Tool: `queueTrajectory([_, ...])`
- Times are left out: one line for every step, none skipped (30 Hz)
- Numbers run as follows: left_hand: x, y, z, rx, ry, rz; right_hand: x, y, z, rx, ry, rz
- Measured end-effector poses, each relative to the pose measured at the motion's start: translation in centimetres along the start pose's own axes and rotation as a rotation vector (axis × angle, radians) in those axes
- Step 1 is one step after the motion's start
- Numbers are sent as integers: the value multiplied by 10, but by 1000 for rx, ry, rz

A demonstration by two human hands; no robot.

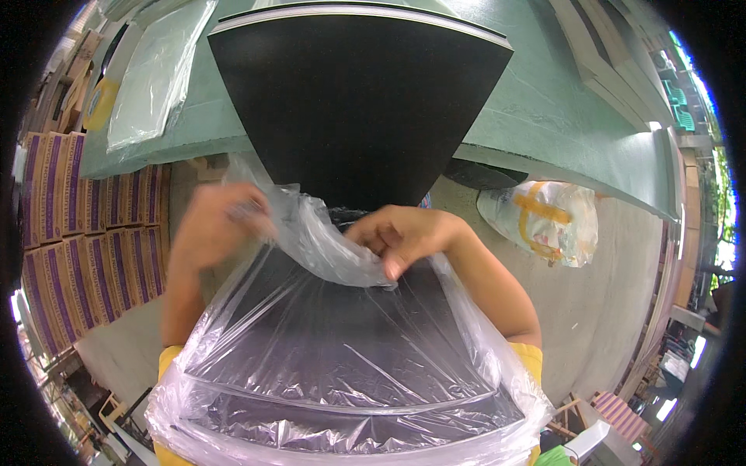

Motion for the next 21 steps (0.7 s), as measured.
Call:
queueTrajectory([1, 19, 6, -11, -5, -185, -10, 3, -3, -57, 9, 91])
queueTrajectory([-1, 41, 0, -16, 93, -153, -22, 5, -5, 89, 47, 194])
queueTrajectory([-5, 54, -4, -24, 197, -127, -33, 5, -7, 237, 78, 301])
queueTrajectory([-5, 52, -6, 30, 44, -142, -41, 5, -9, 385, 107, 408])
queueTrajectory([-10, 47, -5, 86, -103, -158, -44, 4, -12, 358, -10, 524])
queueTrajectory([-12, 42, -3, 143, -249, -174, -45, 4, -16, 329, -129, 639])
queueTrajectory([-13, 31, 5, 112, -285, -152, -35, 3, -22, 249, -166, 690])
queueTrajectory([-11, 26, 2, 103, -274, -92, -25, 8, -34, 187, -158, 753])
queueTrajectory([-8, 20, -3, 96, -260, -37, -12, 6, -36, 175, -270, 785])
queueTrajectory([-6, 13, -7, 88, -247, 18, 0, 1, -35, 98, -395, 757])
queueTrajectory([-3, 9, -10, 115, -240, -6, 12, -2, -35, 109, -451, 801])
queueTrajectory([-1, 5, -12, 142, -233, -30, 18, -4, -35, 119, -508, 845])
queueTrajectory([0, 3, -12, 170, -226, -54, 15, -4, -31, 325, -546, 863])
queueTrajectory([-2, 4, -9, 206, -243, -60, 6, 3, -28, 533, -579, 886])
queueTrajectory([-5, 7, -5, 241, -261, -66, 6, 6, -28, 806, -503, 880])
queueTrajectory([-8, 11, -2, 276, -278, -72, 6, 8, -26, 1095, -431, 877])
queueTrajectory([-8, 12, 0, 231, -209, -74, 5, 11, -26, 1363, -386, 863])
queueTrajectory([-9, 14, 1, 186, -141, -76, 10, 11, -24, 1535, -266, 939])
queueTrajectory([-9, 15, 1, 141, -72, -77, 18, 6, -34, 1528, -482, 1227])
queueTrajectory([-6, 14, 2, 95, -39, -44, 26, 4, -45, 1487, -708, 1507])
queueTrajectory([-3, 14, -2, 48, -8, -4, 34, 10, -59, 1248, -890, 1723])
Point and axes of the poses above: each hand's wrist, its own x-axis away from the middle knuckle, its own y-axis out of the palm, z = x × y, the point moved 1 cm from there along -x, towards the middle knuckle, and after that the axes turned 2 degrees about x, right-handed, at the moved point
